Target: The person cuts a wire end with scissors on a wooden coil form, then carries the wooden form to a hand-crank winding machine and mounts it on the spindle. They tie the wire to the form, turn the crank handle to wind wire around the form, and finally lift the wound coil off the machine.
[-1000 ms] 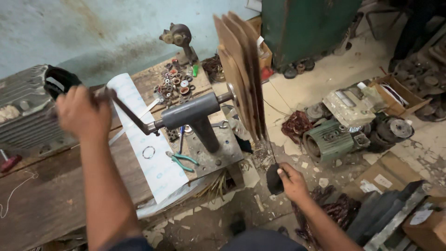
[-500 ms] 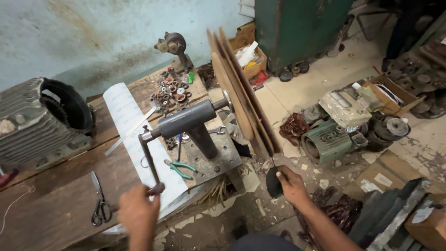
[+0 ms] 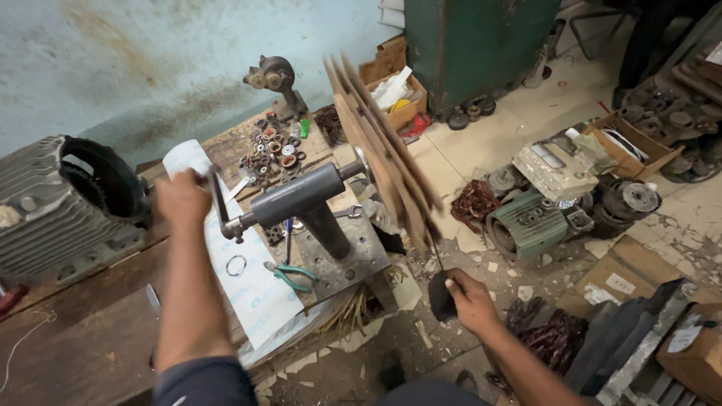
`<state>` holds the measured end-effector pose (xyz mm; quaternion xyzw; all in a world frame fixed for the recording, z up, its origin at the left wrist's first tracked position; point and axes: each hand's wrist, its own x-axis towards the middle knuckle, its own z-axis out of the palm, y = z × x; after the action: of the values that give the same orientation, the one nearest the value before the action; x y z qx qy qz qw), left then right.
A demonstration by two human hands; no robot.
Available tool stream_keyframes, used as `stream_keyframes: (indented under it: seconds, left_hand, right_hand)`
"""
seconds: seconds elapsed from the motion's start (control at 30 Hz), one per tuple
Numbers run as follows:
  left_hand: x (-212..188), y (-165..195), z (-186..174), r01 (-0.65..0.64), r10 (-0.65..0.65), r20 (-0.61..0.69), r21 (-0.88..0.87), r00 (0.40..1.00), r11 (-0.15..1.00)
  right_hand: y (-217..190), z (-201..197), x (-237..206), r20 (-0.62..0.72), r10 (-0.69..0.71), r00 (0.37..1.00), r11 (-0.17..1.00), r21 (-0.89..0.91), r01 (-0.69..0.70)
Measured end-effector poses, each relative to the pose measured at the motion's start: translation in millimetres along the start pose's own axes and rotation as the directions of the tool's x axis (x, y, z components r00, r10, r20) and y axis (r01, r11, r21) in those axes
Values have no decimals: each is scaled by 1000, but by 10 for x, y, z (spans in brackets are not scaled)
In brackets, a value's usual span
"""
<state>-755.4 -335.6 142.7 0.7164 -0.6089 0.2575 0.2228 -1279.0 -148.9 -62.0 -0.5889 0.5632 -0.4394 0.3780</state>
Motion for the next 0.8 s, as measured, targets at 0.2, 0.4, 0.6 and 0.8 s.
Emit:
stream_keyframes:
  seconds: [0.2, 0.4, 0.6, 0.8]
  left_hand:
    - [-1593, 484, 98, 197, -188, 314, 2, 931, 980]
    - [-2166, 515, -1386, 490, -498, 377, 124, 781, 863]
    - [-314, -44, -1213, 105, -100, -179, 18, 979, 994]
    - [-238, 117, 187, 59, -47, 312, -29, 949, 998]
  right_hand:
    - [-94, -57, -41, -29, -99, 995, 995, -24, 98]
    - [-40, -18, 41, 33, 84, 996, 996, -30, -83]
    - [20, -50, -30, -31, -10, 999, 996, -92, 8]
    - [28, 14, -43, -19, 74, 997, 994, -76, -75]
